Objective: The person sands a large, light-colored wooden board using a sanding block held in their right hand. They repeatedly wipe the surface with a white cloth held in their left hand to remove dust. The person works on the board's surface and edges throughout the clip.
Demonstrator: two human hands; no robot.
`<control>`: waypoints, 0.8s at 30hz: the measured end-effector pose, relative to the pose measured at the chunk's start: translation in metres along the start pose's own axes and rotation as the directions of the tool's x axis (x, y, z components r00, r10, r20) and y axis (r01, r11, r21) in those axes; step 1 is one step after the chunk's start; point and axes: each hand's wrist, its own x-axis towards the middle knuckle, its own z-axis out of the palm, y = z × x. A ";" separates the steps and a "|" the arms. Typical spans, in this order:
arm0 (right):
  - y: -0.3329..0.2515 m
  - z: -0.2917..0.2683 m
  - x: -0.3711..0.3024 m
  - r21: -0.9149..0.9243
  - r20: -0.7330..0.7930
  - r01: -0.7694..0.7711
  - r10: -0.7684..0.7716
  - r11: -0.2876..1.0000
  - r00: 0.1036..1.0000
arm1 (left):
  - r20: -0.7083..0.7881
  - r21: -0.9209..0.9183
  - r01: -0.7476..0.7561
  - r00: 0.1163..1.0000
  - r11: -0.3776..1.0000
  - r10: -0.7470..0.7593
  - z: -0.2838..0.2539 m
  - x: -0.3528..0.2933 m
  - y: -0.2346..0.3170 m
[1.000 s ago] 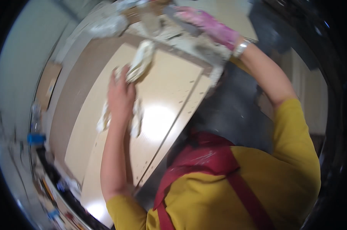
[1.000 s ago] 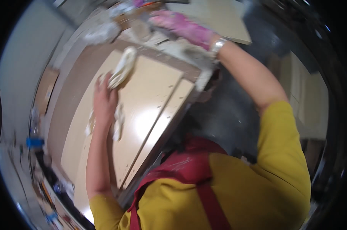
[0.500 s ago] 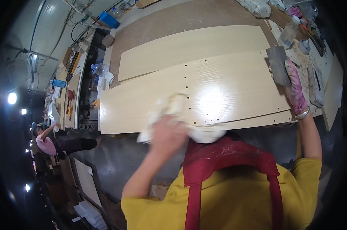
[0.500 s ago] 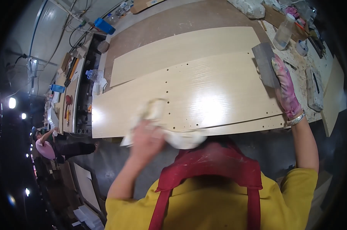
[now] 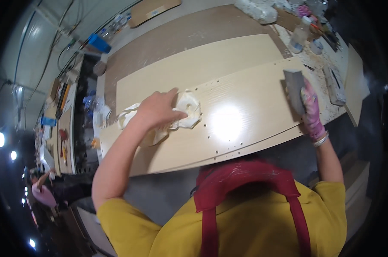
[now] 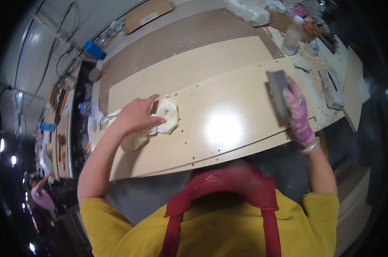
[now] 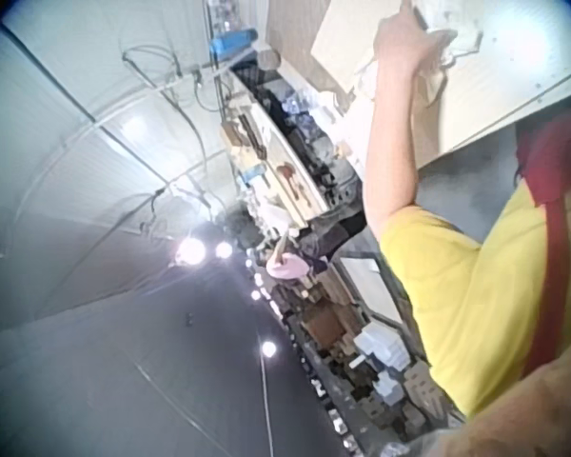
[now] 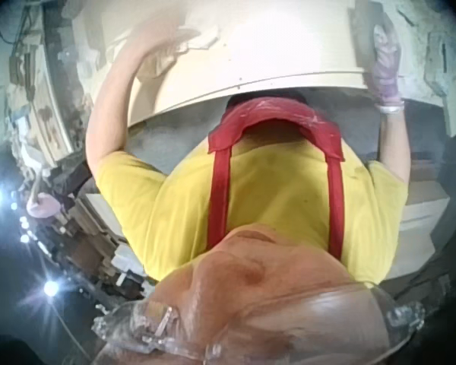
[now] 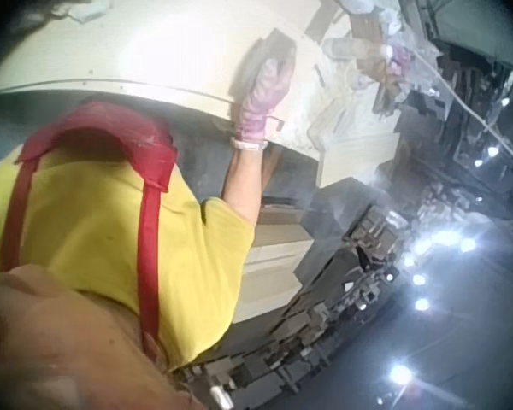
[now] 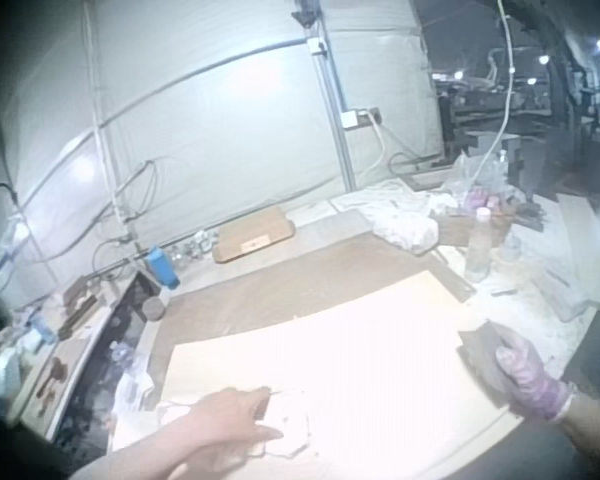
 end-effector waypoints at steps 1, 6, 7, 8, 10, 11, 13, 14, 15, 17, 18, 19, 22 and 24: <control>0.001 0.001 -0.003 -0.117 -0.030 0.036 -0.040 0.993 0.999 | 0.106 0.026 -0.017 0.994 1.000 0.015 -0.007 0.013 -0.003; -0.011 0.016 -0.007 -0.229 -0.209 0.020 -0.069 0.973 0.976 | 0.226 -0.217 0.047 0.974 0.975 0.003 -0.004 0.063 -0.033; -0.011 0.015 -0.008 -0.172 -0.213 0.029 -0.066 0.985 0.975 | 0.223 -0.227 0.060 0.975 0.972 -0.008 -0.005 0.062 -0.038; -0.010 0.011 -0.011 -0.008 -0.256 0.045 -0.045 0.999 0.966 | 0.221 -0.235 0.069 0.975 0.970 -0.016 -0.004 0.063 -0.044; -0.013 0.001 -0.013 0.313 -0.318 0.113 -0.008 0.943 0.948 | 0.183 -0.255 0.039 0.983 0.966 0.009 -0.027 0.058 -0.042; -0.034 0.004 -0.005 0.250 -0.508 0.169 -0.019 0.953 0.861 | 0.143 -0.336 0.028 0.989 0.941 0.022 -0.043 0.055 -0.036; -0.065 -0.010 -0.002 0.223 -0.634 0.330 -0.121 0.917 0.764 | 0.057 -0.351 0.001 0.998 0.937 0.020 -0.080 0.034 -0.029; -0.078 -0.021 0.002 0.207 -0.678 0.413 -0.175 0.887 0.714 | -0.005 -0.280 -0.032 0.999 0.959 0.032 -0.100 0.024 -0.022; -0.085 -0.035 0.007 0.250 -0.725 0.449 -0.141 0.858 0.674 | -0.051 -0.119 -0.080 0.996 0.990 0.074 -0.120 0.013 -0.006; -0.095 -0.057 0.023 0.360 -0.776 0.509 -0.053 0.781 0.629 | -0.261 0.182 -0.189 0.937 0.965 0.232 -0.127 -0.026 0.003; -0.098 -0.067 0.027 0.354 -0.786 0.503 -0.040 0.788 0.617 | -0.393 0.334 -0.253 0.838 0.908 0.379 -0.122 -0.046 0.003; -0.098 -0.076 0.031 0.346 -0.797 0.497 -0.030 0.796 0.603 | -0.350 0.411 -0.228 0.855 0.883 0.383 -0.118 -0.066 0.020; -0.090 -0.077 0.021 0.456 -0.687 0.418 0.012 0.786 0.726 | -0.234 0.523 -0.262 0.871 0.811 0.433 -0.077 -0.105 0.062; -0.077 -0.096 0.006 0.666 -0.449 0.308 0.035 0.680 0.893 | -0.169 0.490 -0.324 0.876 0.809 0.452 -0.043 -0.122 0.078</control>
